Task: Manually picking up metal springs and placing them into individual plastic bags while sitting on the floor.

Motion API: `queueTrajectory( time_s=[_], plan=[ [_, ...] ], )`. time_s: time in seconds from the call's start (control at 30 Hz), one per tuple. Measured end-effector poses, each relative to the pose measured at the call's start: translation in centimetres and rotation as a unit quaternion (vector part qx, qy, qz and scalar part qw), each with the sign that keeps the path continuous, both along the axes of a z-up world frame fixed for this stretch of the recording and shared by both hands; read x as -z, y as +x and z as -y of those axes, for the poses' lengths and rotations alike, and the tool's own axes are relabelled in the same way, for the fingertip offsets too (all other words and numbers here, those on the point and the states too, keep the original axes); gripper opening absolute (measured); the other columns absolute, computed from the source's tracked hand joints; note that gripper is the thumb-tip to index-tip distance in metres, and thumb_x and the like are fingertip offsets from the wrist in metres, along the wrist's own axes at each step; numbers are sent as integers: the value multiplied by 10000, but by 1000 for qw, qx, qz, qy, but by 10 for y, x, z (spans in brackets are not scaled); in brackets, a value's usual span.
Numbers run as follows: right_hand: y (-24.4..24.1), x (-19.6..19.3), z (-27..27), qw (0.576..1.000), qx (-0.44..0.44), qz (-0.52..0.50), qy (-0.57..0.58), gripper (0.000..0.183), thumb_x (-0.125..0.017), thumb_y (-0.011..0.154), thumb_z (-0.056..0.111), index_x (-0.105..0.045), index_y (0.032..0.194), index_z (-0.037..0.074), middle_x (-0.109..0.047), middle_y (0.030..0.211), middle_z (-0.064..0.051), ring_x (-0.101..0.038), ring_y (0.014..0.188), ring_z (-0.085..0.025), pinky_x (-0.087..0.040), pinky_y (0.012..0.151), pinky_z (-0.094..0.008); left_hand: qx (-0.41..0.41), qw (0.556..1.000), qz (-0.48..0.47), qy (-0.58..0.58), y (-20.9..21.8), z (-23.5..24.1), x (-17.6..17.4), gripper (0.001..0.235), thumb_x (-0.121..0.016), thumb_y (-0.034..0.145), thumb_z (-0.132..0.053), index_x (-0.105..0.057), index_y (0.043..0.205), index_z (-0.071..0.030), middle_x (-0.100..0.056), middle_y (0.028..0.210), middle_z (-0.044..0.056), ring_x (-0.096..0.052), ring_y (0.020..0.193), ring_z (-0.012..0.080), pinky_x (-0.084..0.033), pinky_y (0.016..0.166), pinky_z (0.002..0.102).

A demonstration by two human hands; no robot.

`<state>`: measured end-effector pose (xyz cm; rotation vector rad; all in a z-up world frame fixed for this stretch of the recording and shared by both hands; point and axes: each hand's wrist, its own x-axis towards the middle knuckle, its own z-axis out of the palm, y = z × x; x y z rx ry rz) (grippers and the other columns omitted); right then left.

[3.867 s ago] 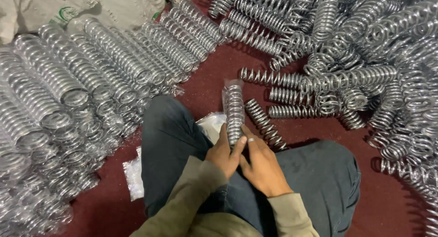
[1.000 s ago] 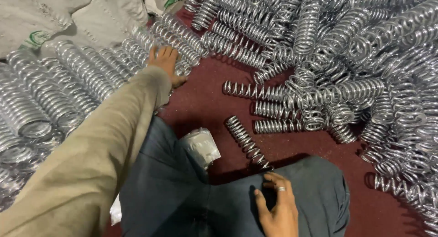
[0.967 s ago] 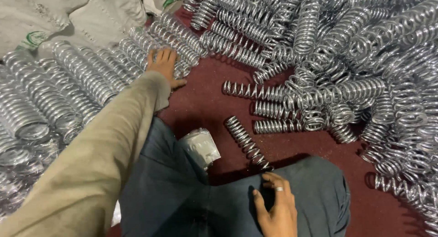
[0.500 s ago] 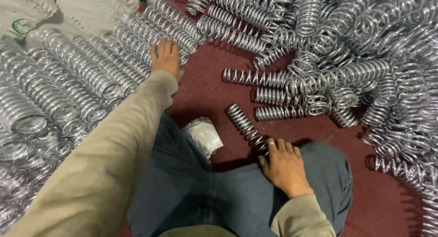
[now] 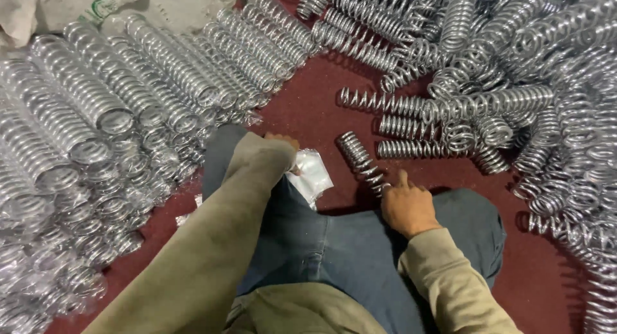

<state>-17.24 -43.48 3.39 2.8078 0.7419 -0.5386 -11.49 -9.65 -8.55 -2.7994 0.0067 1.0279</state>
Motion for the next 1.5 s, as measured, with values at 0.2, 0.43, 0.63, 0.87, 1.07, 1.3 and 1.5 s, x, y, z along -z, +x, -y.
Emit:
queueTrajectory(
  time_s=[0.2, 0.43, 0.63, 0.87, 1.07, 1.3, 1.5],
  plan=[
    [-2, -103, -43, 999, 20, -19, 19, 482, -665, 904, 402, -655, 1350, 219, -509, 1378, -188, -725, 1031, -486, -581, 859, -607, -43, 998, 29, -25, -10, 1, -15, 501, -808, 789, -592, -721, 1122, -227, -763, 1047, 30, -719, 1020, 282, -480, 816, 464],
    [1, -144, -71, 998, 25, -39, 31, 416, -726, 874, 448, -741, 1182, 168, -549, 1394, -219, -729, 1025, -500, -583, 887, -592, -83, 996, 8, -37, -24, 13, -57, 324, -671, 952, -439, -747, 1129, -179, -765, 1108, 58, -702, 1104, 288, -440, 941, 477],
    [10, -118, -75, 986, 65, 38, 148, 458, -606, 859, 464, -798, 1042, 90, -712, 1165, -216, -727, 940, -539, -570, 812, -622, -75, 997, 16, -13, -30, 22, -58, 235, -605, 992, -323, -766, 1073, -174, -777, 1078, 47, -716, 1079, 284, -417, 946, 451],
    [16, -102, -66, 918, 158, 126, 341, 367, -626, 916, 461, -792, 926, 134, -743, 874, -146, -723, 843, -440, -550, 766, -565, -118, 966, 192, -123, -20, 6, -26, 190, -562, 942, -297, -649, 1059, -175, -716, 1074, 91, -707, 963, 322, -407, 917, 502],
    [-15, -144, -74, 805, 30, 148, 574, 269, -784, 936, 235, -713, 1107, 40, -712, 1045, -168, -635, 1064, -398, -501, 927, -526, -82, 642, 607, -460, -101, 46, -175, 245, -621, 981, -112, -445, 815, -144, -588, 806, 32, -633, 645, 288, -523, 553, 332],
    [-63, -181, -83, 737, 54, 88, 668, 27, -737, 954, 58, -744, 954, 32, -640, 760, -102, -609, 682, -259, -546, 714, -401, -156, 529, 472, -688, -185, 86, -245, 336, -811, 891, -136, -567, 1104, -47, -681, 815, 96, -598, 461, 210, -503, 365, 290],
    [-86, -151, -55, 745, 181, 159, 622, 187, -582, 1091, 205, -642, 1010, 47, -665, 881, -50, -601, 787, -142, -476, 713, -297, -257, 44, -148, -954, -228, 102, -232, 580, -370, 1135, -394, -307, 1578, -26, -700, 1084, 116, -559, 457, 193, -450, 385, 272]
  ],
)
